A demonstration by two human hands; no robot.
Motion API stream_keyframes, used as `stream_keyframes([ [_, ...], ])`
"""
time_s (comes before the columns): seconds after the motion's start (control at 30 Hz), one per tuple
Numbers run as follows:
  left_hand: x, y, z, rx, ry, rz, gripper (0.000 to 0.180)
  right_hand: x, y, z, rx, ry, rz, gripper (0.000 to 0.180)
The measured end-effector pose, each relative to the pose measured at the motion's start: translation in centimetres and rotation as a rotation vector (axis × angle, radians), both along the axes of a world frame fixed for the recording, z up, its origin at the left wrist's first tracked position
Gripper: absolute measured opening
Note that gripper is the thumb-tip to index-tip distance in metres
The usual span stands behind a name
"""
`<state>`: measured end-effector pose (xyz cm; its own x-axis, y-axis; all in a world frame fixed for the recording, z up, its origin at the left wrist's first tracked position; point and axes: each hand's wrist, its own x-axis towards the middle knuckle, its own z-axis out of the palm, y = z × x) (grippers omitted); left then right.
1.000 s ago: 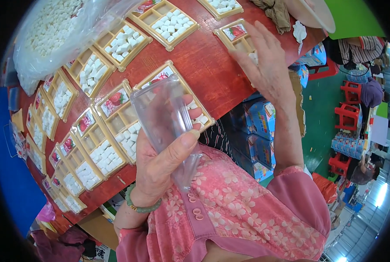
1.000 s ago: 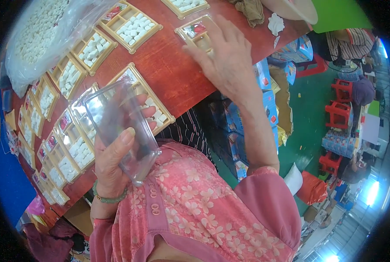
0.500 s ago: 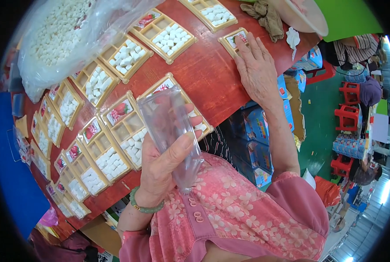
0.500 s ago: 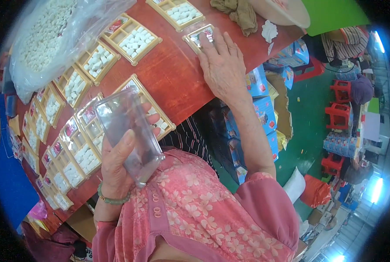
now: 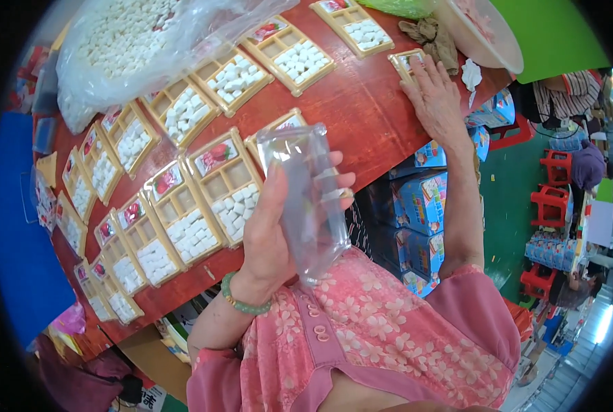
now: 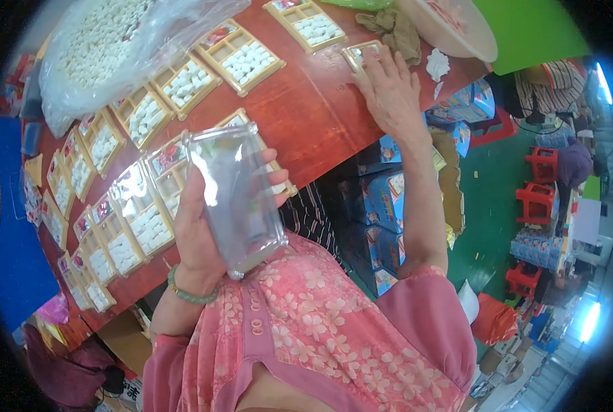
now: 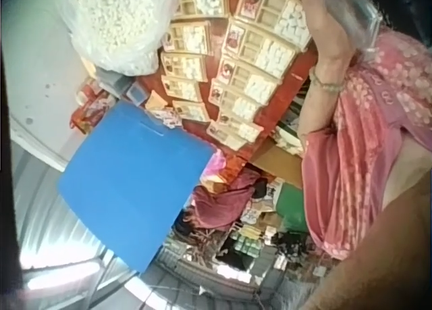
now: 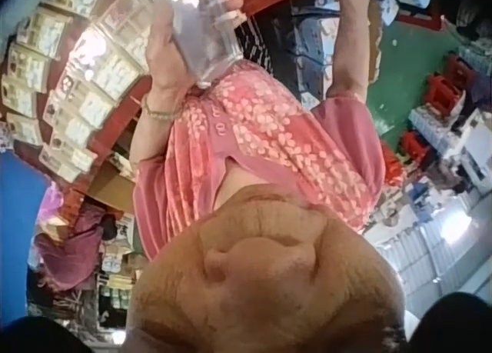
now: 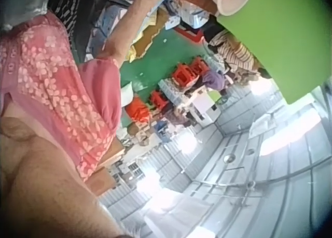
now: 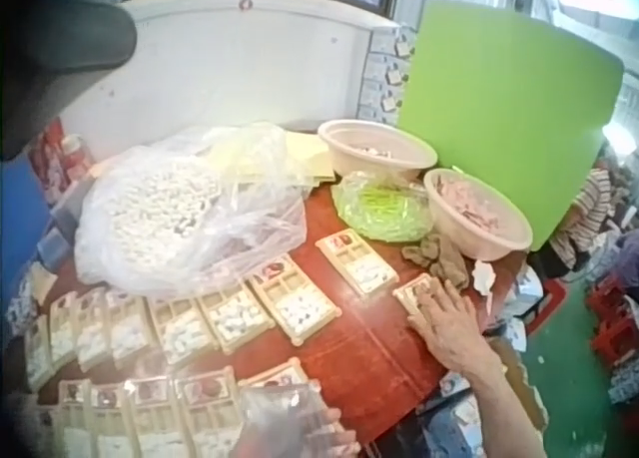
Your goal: Packaging small white square objects into compartmentalized boxes and then sealing them into plastic bags.
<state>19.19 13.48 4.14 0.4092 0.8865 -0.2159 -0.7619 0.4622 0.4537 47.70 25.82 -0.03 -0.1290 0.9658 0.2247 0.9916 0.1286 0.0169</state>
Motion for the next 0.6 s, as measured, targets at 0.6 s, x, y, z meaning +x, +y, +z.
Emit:
stream_keyframes([
  [0.6, -1.0, 0.7, 0.0, -0.011, -0.028, 0.128, 0.063, -13.4, -10.4, 10.8, -0.838, 1.838, 1.573, 0.043],
])
